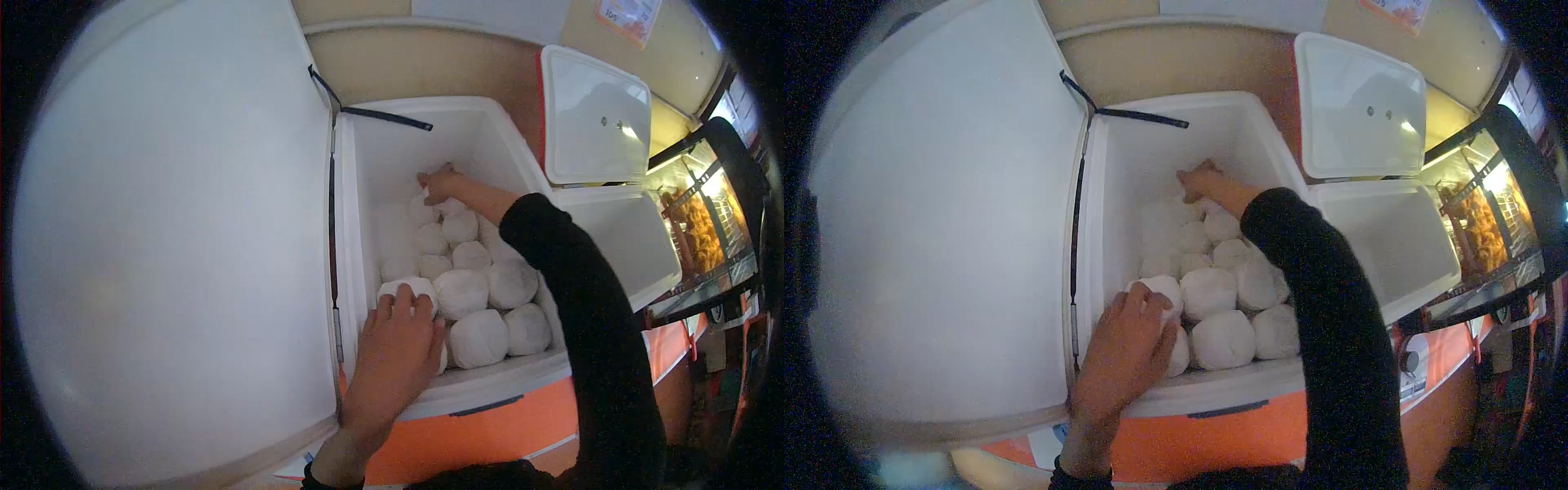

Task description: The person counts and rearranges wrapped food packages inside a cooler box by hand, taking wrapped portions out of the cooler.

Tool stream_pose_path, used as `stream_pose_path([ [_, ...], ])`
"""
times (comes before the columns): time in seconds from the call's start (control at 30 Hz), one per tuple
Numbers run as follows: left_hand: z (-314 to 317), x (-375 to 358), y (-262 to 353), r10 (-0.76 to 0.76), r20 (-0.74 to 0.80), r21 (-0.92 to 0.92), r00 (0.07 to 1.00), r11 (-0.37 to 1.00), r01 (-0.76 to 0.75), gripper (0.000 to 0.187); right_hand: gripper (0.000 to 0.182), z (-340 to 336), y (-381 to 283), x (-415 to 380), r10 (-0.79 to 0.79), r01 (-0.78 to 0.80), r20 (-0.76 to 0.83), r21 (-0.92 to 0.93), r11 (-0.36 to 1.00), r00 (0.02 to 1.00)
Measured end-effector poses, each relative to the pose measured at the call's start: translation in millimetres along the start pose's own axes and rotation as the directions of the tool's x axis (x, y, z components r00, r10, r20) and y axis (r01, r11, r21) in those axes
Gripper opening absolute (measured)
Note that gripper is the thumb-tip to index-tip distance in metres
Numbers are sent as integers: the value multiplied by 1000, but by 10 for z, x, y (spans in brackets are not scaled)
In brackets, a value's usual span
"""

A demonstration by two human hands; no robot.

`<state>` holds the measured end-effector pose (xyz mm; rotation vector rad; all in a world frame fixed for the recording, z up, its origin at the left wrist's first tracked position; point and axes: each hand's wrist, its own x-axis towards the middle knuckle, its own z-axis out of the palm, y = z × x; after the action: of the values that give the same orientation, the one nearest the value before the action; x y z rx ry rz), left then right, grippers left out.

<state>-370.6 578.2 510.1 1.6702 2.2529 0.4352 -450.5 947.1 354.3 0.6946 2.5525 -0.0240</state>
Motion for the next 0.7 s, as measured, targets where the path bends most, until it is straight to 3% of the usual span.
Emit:
stream_pose_path([
  [0.03, -2, 11, 11, 6, -13, 3, 1000, 1000, -6, 31, 78, -241, -27, -259, 5, -5, -12, -6, 1000, 1000],
  [0.1, -11, 30, 1, -95, -235, -260, 967, 965, 31, 37, 73, -790, -206, -955, -286, 298, -86, 213, 931, 954],
  [0.13, 37, 74, -38, -101, -262, -257, 960, 966, 31, 37, 75, -921, -252, -1266, -357, 414, -242, 260, 872, 902],
  [0.2, 128, 147, -97, -268, -577, -542, 771, 832, -116, 45, 77, -1027, -333, -2007, -462, 641, -517, 243, 728, 721],
  [0.23, 83, 134, -52, -271, -598, -537, 755, 834, -126, 45, 77, -1061, -407, -2422, -500, 736, -628, 180, 653, 597],
  [0.3, -42, 124, 99, -285, -464, -835, 839, 458, -306, 57, 77, -1056, -558, -3184, -439, 750, -677, 260, 608, 590],
  [0.33, -98, 113, 220, -162, -506, -826, 847, 373, -422, 52, 77, -1027, -617, -3472, -439, 749, -682, 247, 614, 585],
  [0.37, -115, 55, 358, -152, -513, -821, 845, 374, -432, 52, 75, -987, -677, -3724, -382, 755, -746, 239, 610, 545],
  [0.43, -141, -83, 626, -209, -535, -830, 818, 310, -464, 45, 74, -874, -708, -4078, -316, 763, -811, 228, 605, 493],
  [0.47, -121, -150, 722, -285, -462, -887, 840, 148, -438, 38, 62, -807, -700, -4225, -192, 756, -860, 283, 590, 473],
  [0.5, -111, -213, 840, -285, -465, -885, 838, 154, -439, 38, 51, -744, -699, -4360, -64, 752, -891, 340, 565, 450],
  [0.53, -90, -272, 973, -368, -464, -884, 805, 140, -446, 38, 51, -669, -706, -4487, -66, 757, -893, 337, 560, 446],
  [0.6, -45, -398, 1172, -453, -466, -878, 760, 133, -459, 37, 27, -503, -745, -4680, 68, 694, -773, 602, 395, 631],
  [0.63, -22, -470, 1250, -453, -490, -867, 745, 162, -472, 37, 27, -401, -781, -4730, 63, 700, -776, 598, 390, 628],
  [0.7, 35, -605, 1408, -452, -530, -845, 717, 217, -489, 38, 22, -230, -883, -4819, 171, 792, -847, 531, 301, 503],
])
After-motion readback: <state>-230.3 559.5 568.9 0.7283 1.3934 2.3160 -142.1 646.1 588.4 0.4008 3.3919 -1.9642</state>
